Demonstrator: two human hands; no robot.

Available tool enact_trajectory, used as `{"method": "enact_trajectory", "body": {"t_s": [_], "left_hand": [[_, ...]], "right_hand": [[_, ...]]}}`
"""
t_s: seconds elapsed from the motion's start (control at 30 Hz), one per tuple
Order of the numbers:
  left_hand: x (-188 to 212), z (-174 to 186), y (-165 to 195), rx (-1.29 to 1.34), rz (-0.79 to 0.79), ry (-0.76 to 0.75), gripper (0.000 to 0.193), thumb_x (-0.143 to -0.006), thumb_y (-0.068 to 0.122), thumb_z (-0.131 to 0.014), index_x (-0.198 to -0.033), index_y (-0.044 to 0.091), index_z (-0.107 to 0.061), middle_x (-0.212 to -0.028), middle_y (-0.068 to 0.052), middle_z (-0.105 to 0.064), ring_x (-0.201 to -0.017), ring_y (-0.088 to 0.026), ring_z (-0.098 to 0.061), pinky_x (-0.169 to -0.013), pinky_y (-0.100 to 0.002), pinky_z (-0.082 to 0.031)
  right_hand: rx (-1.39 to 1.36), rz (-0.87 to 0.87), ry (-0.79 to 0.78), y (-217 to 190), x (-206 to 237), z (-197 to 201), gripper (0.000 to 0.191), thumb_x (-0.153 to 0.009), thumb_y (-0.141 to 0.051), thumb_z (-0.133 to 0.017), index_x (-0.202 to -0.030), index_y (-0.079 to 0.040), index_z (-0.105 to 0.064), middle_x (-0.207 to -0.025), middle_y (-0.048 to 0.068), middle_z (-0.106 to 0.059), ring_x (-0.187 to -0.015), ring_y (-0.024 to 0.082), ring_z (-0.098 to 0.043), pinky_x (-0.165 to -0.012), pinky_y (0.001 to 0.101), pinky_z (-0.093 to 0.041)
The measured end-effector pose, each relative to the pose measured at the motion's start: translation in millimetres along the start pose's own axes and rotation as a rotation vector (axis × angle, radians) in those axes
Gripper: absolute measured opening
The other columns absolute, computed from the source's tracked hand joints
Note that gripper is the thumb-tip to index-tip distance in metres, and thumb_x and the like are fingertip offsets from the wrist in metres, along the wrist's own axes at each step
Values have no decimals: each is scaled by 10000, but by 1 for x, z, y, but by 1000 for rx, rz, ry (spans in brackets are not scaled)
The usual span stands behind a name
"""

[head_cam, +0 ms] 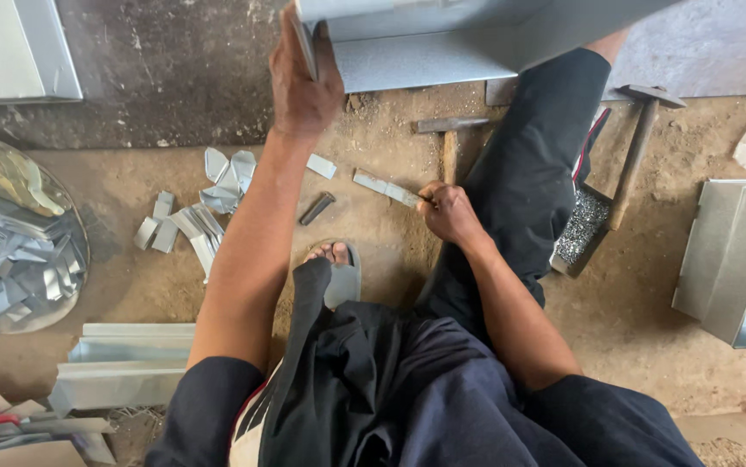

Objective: The person sits on the workshop floor and hammers small metal strips flat using a hammer, then bends the pieces by hand and fits them into a folded sheet-metal box. They sort finished pieces into a pile and place completed strips into the metal box.

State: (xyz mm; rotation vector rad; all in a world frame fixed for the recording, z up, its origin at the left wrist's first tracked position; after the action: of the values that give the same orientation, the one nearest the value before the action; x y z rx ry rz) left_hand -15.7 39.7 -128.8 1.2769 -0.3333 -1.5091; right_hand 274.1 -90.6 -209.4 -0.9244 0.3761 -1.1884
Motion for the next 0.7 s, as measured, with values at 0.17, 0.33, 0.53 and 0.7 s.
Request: {"method": "enact_trajectory", "body": {"t_s": [0.17,0.33,0.53,0.7], "left_hand": [[-17,-3,-12,34,171,-82,273,-1162,191,-428,-1358,2,-420,-791,-88,-676,-638,-189,-688,-586,-364,-560],[-31,-6,-17,50,155,-75,342,-1169,224,-412,-1415,-14,-386,-786,-89,-661,-600,-160,-665,-570,-320,-556],[-30,-5,-14,6,109,-59,467,-1150,229,-402,-1497,-66,-299,-722,-58,-623,-552,-112,-602,-553,-317,-549],[-11,-7,-17,-120,243,-112,209,-1157,278,-441,-1225,88,-494,-683,-52,-617,-518,-153,-590,-536,-345,-529]], "right_hand": [[-119,-173,1,16,-17,1,204,-854,-83,-688,-1004,53,-713,-806,167,-737,-700,211,-729,-642,342,-560],[-119,-240,50,13,-28,3,299,-831,-152,-800,-1020,63,-713,-836,152,-736,-729,170,-683,-661,324,-542],[-632,-459,97,19,-22,5,185,-882,-75,-727,-1044,-8,-666,-823,98,-741,-726,132,-687,-580,288,-466],[-1162,-175,292,21,-22,21,125,-925,99,-699,-815,69,-646,-1074,133,-709,-884,213,-689,-797,346,-586]]}}
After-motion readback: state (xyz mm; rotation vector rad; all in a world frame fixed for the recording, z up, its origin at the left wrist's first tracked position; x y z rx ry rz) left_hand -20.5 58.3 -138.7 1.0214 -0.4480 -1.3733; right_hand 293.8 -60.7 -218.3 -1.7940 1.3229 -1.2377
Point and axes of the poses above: each hand's wrist, its own x-axis away from the middle knuckle, its own z-axis out of the back of the hand, y = z × x, the point moved 3 cm from there along -x, towards the middle knuckle
